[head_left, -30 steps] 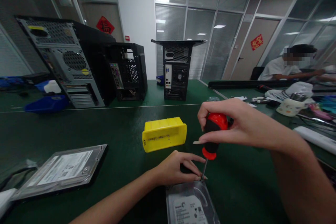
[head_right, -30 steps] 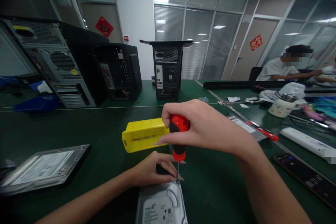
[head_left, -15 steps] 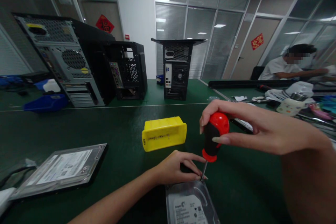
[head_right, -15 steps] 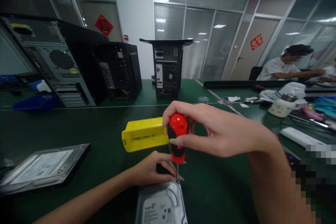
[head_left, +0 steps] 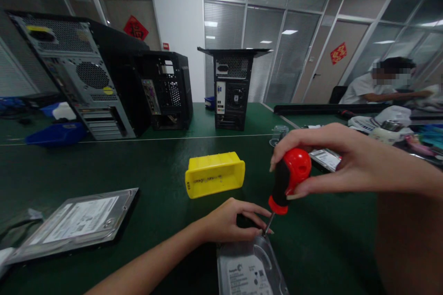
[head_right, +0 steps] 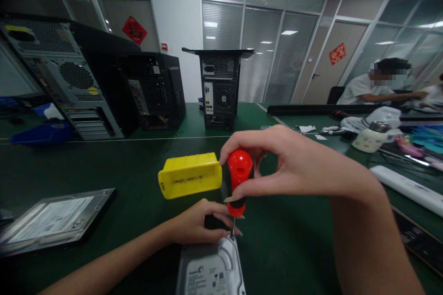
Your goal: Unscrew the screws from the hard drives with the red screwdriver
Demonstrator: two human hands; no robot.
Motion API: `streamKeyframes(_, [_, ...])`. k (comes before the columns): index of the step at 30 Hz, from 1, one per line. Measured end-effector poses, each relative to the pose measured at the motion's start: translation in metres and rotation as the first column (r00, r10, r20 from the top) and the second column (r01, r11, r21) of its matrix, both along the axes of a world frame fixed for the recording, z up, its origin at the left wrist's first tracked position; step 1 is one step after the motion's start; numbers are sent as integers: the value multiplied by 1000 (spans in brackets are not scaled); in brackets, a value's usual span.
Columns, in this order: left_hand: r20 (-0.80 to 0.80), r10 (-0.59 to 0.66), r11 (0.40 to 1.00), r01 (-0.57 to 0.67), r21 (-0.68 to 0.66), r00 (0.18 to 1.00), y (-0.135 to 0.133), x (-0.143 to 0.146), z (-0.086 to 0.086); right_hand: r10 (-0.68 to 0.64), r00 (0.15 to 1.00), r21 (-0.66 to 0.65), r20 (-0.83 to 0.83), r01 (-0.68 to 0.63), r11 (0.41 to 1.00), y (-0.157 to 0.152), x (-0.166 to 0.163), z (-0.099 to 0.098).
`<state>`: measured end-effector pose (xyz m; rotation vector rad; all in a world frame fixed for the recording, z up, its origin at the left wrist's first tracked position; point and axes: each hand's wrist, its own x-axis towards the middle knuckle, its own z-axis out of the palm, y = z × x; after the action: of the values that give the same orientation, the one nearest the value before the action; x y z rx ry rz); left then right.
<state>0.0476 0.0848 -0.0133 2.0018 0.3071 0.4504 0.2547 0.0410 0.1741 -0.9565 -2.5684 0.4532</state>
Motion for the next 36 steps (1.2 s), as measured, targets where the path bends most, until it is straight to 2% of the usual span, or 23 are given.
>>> streamKeyframes(4, [6, -4, 996, 3, 86, 1000, 2, -1, 0, -6, 1000, -19, 5, 6, 1000, -1, -3, 0])
streamKeyframes(10, [-3, -12, 987, 12, 159, 1000, 4, -2, 2, -86, 996, 7, 31, 86, 996, -3, -11, -1])
streamKeyframes(15, [-8, 3, 982, -1, 191, 1000, 3, -1, 4, -48, 999, -92, 21, 50, 995, -2, -21, -4])
streamKeyframes(19, [-6, 4, 984, -3, 180, 1000, 3, -1, 5, 12, 1000, -128, -14, -14, 992, -2, -24, -5])
streamKeyframes(25, [2, 10, 989, -11, 149, 1000, 3, -1, 2, 28, 999, 14, 42, -28, 999, -2, -21, -3])
streamKeyframes(32, [-8, 14, 994, -13, 108, 1000, 3, -1, 2, 37, 998, -99, 48, -32, 995, -5, -5, 0])
streamKeyframes(36, [-15, 7, 996, -5, 90, 1000, 2, -2, 4, 14, 999, -86, 38, -11, 996, -6, 0, 0])
